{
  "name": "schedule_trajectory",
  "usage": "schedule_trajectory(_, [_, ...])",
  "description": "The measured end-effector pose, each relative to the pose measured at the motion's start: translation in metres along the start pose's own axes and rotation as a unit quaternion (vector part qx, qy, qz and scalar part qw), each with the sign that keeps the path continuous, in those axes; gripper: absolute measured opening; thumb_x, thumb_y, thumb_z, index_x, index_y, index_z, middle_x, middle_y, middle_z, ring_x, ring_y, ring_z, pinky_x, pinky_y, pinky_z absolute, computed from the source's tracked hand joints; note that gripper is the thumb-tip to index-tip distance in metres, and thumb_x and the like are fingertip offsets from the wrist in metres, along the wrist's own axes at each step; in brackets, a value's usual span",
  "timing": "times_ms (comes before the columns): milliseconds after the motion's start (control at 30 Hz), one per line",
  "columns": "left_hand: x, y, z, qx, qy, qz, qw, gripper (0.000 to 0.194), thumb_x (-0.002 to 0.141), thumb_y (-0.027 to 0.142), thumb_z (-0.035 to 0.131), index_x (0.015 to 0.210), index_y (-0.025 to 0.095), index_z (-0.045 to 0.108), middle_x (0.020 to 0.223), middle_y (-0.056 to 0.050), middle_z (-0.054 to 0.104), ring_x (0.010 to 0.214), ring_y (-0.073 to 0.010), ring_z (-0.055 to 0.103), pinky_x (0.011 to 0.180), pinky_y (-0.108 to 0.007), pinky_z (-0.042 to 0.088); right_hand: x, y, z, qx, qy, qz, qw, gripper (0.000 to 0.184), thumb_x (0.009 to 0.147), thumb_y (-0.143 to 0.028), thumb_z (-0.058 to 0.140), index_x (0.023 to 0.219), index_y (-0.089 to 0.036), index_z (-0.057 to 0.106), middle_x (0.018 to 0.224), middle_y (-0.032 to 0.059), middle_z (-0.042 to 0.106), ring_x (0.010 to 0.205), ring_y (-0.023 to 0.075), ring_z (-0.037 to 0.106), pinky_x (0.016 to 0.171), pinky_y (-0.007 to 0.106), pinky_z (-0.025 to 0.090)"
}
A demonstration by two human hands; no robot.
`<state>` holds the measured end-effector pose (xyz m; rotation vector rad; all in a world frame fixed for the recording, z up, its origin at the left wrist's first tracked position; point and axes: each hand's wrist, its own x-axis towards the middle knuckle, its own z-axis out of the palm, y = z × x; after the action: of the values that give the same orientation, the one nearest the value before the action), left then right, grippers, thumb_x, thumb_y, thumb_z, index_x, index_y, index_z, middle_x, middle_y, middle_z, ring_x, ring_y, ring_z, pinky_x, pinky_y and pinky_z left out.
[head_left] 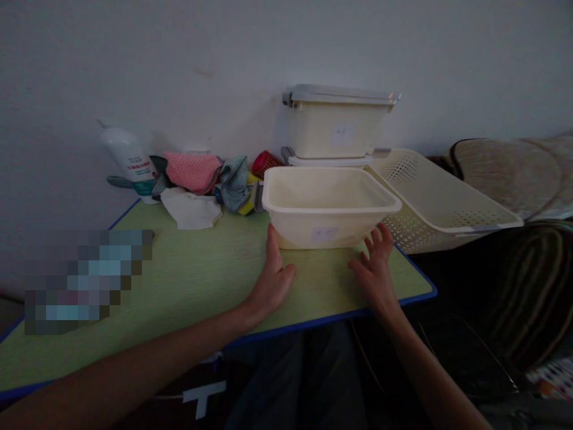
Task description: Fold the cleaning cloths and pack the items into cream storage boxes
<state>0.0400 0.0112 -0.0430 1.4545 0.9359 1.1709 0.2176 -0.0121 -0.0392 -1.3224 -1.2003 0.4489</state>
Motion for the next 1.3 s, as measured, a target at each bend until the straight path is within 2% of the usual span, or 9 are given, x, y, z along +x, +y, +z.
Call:
schedule_trajectory(233, [0.014,0.0,0.016,0.043,0.005,0.007,0.999,0.097,0.059,0.004,0.044,0.143,0.016,-0.003,0.153,-0.004,0.003,0.14,-0.0191,0.004,0.115,-0.036,0.002,0.014,0.017,-0.008,0.0,0.032,-0.04,0.999,0.081,0.051,-0.014,0.045,0.126,-0.031,0.02,0.137,0.0078,0.029,0.13,0.0248,0.029,0.103,0.053,0.027])
schedule_trajectory(367, [0.014,-0.004,0.016,0.065,-0.004,0.04,0.997,0.093,0.06,0.006,0.044,0.143,0.015,0.003,0.152,-0.007,0.007,0.139,-0.0196,0.009,0.115,-0.038,0.004,0.017,0.017,-0.01,0.012,0.039,-0.005,0.999,0.08,0.052,-0.013,0.045,0.125,-0.032,0.02,0.141,0.0084,0.027,0.132,0.0262,0.025,0.102,0.055,0.027])
schedule_trajectory(467, [0.014,-0.004,0.014,0.075,-0.023,0.044,0.996,0.092,0.06,0.007,0.045,0.143,0.011,0.006,0.151,-0.01,0.013,0.138,-0.021,0.013,0.114,-0.039,0.007,0.016,0.016,-0.012,0.023,0.045,0.028,0.998,0.08,0.054,-0.015,0.048,0.127,-0.032,0.019,0.142,0.0086,0.027,0.133,0.0277,0.023,0.101,0.057,0.027])
schedule_trajectory(700, [0.016,0.001,0.012,0.079,-0.079,0.036,0.993,0.087,0.058,0.005,0.045,0.141,0.014,0.02,0.15,-0.008,0.019,0.138,-0.0208,0.015,0.115,-0.038,0.008,0.015,0.018,-0.015,0.044,0.045,0.073,0.995,0.083,0.055,-0.017,0.052,0.131,-0.032,0.021,0.147,0.0054,0.018,0.136,0.0277,0.016,0.107,0.054,0.019])
schedule_trajectory(933, [0.018,0.0,0.012,0.102,-0.089,0.041,0.99,0.087,0.059,0.006,0.044,0.142,0.008,0.018,0.15,-0.011,0.018,0.138,-0.0208,0.016,0.115,-0.037,0.01,0.015,0.023,-0.015,0.04,0.046,0.06,0.996,0.082,0.058,-0.015,0.052,0.132,-0.035,0.023,0.147,0.0048,0.02,0.136,0.0304,0.017,0.105,0.059,0.021])
schedule_trajectory(1033, [0.018,0.001,0.011,0.112,-0.091,0.04,0.989,0.087,0.06,0.006,0.044,0.142,0.01,0.017,0.151,-0.01,0.017,0.138,-0.021,0.016,0.115,-0.038,0.011,0.013,0.022,-0.016,0.028,0.059,0.059,0.996,0.077,0.061,-0.016,0.052,0.132,-0.031,0.027,0.146,0.0079,0.021,0.135,0.0314,0.02,0.104,0.059,0.024])
schedule_trajectory(1133, [0.015,0.003,0.011,0.123,-0.091,0.051,0.987,0.086,0.06,0.004,0.044,0.141,0.013,0.017,0.15,-0.01,0.018,0.138,-0.0215,0.016,0.115,-0.04,0.011,0.009,0.015,-0.018,0.001,0.093,0.008,0.996,0.065,0.063,-0.015,0.052,0.124,-0.027,0.037,0.143,0.0095,0.026,0.133,0.0306,0.026,0.1,0.057,0.031])
schedule_trajectory(1233, [0.012,0.003,0.011,0.133,-0.085,0.057,0.986,0.086,0.061,0.004,0.044,0.141,0.014,0.017,0.15,-0.01,0.02,0.137,-0.0224,0.018,0.114,-0.041,0.014,0.003,0.004,-0.017,-0.042,0.127,-0.137,0.982,0.046,0.067,-0.01,0.051,0.11,-0.025,0.046,0.134,0.0095,0.038,0.125,0.0273,0.038,0.093,0.052,0.041])
schedule_trajectory(1300, [0.01,0.003,0.008,0.143,-0.08,0.058,0.985,0.085,0.062,0.004,0.044,0.141,0.015,0.016,0.149,-0.01,0.02,0.137,-0.0237,0.019,0.113,-0.043,0.018,-0.002,-0.006,-0.013,-0.094,0.119,-0.244,0.958,0.036,0.071,-0.007,0.05,0.102,-0.023,0.049,0.121,0.01,0.048,0.115,0.0255,0.047,0.088,0.049,0.045])
